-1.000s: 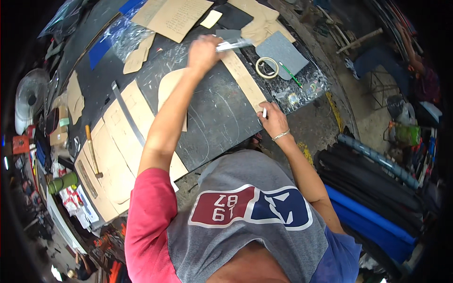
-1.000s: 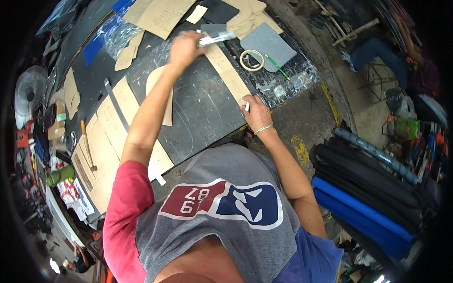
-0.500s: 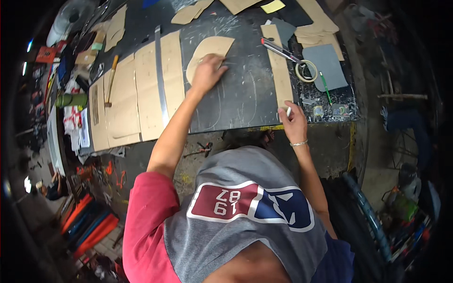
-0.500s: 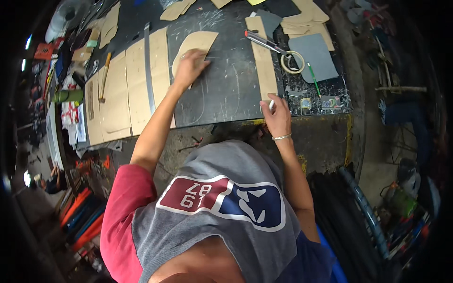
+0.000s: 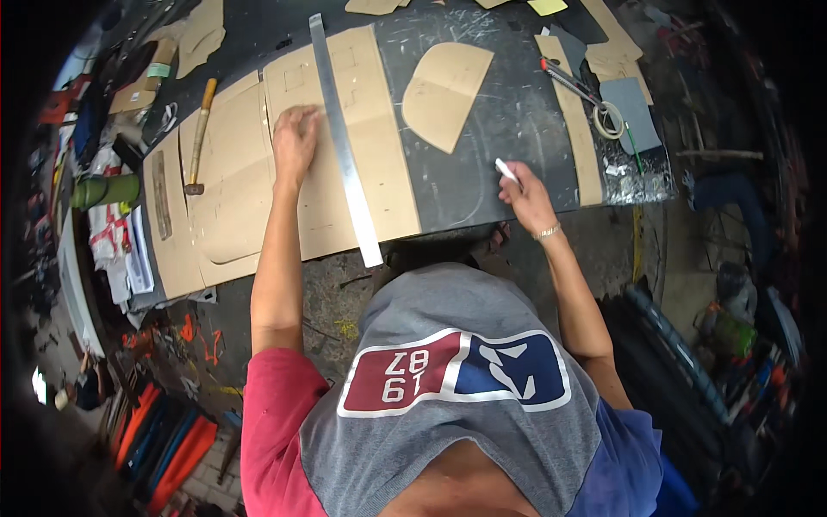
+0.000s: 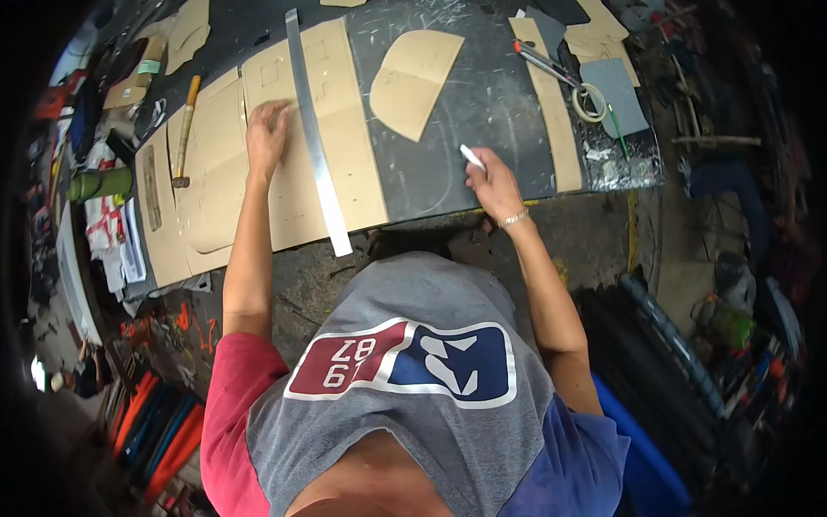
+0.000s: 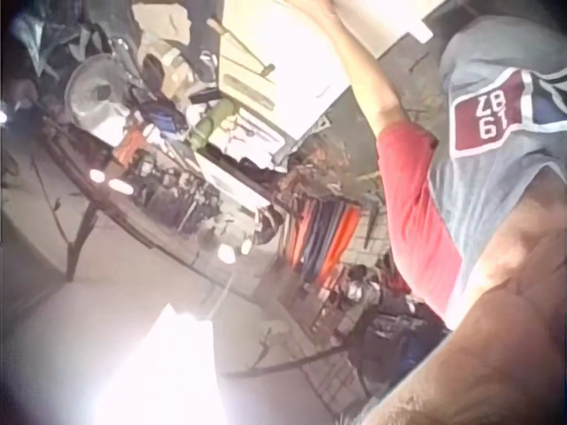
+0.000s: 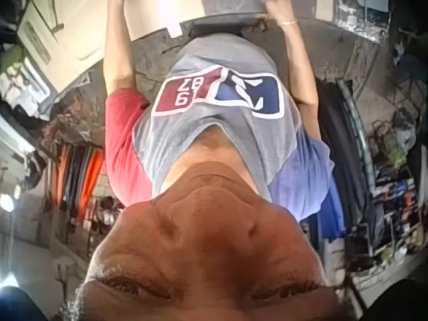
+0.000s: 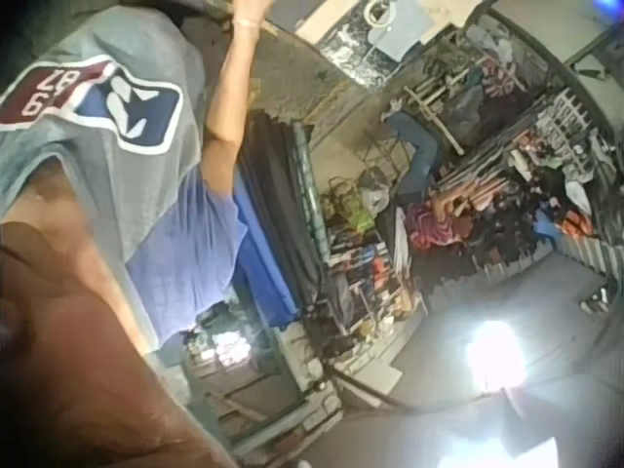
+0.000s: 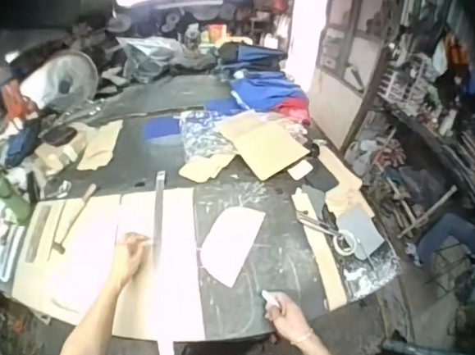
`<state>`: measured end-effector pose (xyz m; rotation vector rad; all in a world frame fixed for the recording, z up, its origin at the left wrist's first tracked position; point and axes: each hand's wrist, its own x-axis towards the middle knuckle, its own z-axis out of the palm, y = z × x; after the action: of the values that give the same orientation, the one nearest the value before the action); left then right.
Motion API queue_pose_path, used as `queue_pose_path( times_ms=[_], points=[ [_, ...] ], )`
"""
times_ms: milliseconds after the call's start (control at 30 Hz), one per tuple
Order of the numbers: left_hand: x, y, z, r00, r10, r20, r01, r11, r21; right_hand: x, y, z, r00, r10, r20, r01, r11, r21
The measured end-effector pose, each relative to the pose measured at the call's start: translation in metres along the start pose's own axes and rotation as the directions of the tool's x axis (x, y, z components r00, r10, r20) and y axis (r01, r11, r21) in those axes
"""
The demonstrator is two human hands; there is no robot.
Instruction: Tracing cardboard templates onto a material surface using a marker and ruler in a workshop.
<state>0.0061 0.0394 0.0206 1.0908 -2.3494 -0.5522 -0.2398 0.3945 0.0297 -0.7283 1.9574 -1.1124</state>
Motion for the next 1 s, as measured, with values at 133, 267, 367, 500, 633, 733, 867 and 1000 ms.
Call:
queue_pose_path(
  times_ms=[133, 267, 367, 500, 633, 733, 867, 1000],
  points=[
    [0.030, -0.025, 0.007, 0.990, 0.137, 0.018, -0.136, 0.990, -0.027, 0.034, 0.000, 0.042, 0.964, 0.138, -0.226, -0.180, 0.968, -0.176],
    [0.029, -0.041, 0.019, 0.979, 0.168, 0.117, -0.172, 0.984, 0.033, 0.073, -0.037, 0.065, 0.891, 0.084, -0.447, -0.282, 0.872, -0.399],
    [0.023, -0.044, 0.025, 0.986, 0.160, 0.036, -0.163, 0.977, 0.135, 0.090, -0.066, 0.081, 0.856, 0.162, -0.490, -0.373, 0.851, -0.371],
    [0.025, -0.047, 0.026, 0.985, 0.151, 0.078, -0.158, 0.984, 0.085, 0.108, -0.071, 0.100, 0.781, 0.121, -0.613, -0.455, 0.782, -0.425],
    [0.026, -0.053, 0.030, 0.982, 0.191, 0.004, -0.189, 0.968, 0.164, 0.114, -0.081, 0.109, 0.779, 0.202, -0.594, -0.512, 0.752, -0.415],
    [0.025, -0.052, 0.032, 0.985, 0.162, 0.054, -0.169, 0.972, 0.161, 0.120, -0.076, 0.109, 0.768, 0.198, -0.609, -0.513, 0.761, -0.398],
    [0.025, -0.051, 0.033, 0.986, 0.141, 0.086, -0.153, 0.974, 0.166, 0.133, -0.073, 0.098, 0.742, 0.081, -0.666, -0.448, 0.799, -0.402],
    [0.028, -0.048, 0.028, 0.987, 0.134, 0.088, -0.148, 0.971, 0.186, 0.165, -0.089, 0.087, 0.718, 0.172, -0.675, -0.273, 0.961, -0.046]
  ],
)
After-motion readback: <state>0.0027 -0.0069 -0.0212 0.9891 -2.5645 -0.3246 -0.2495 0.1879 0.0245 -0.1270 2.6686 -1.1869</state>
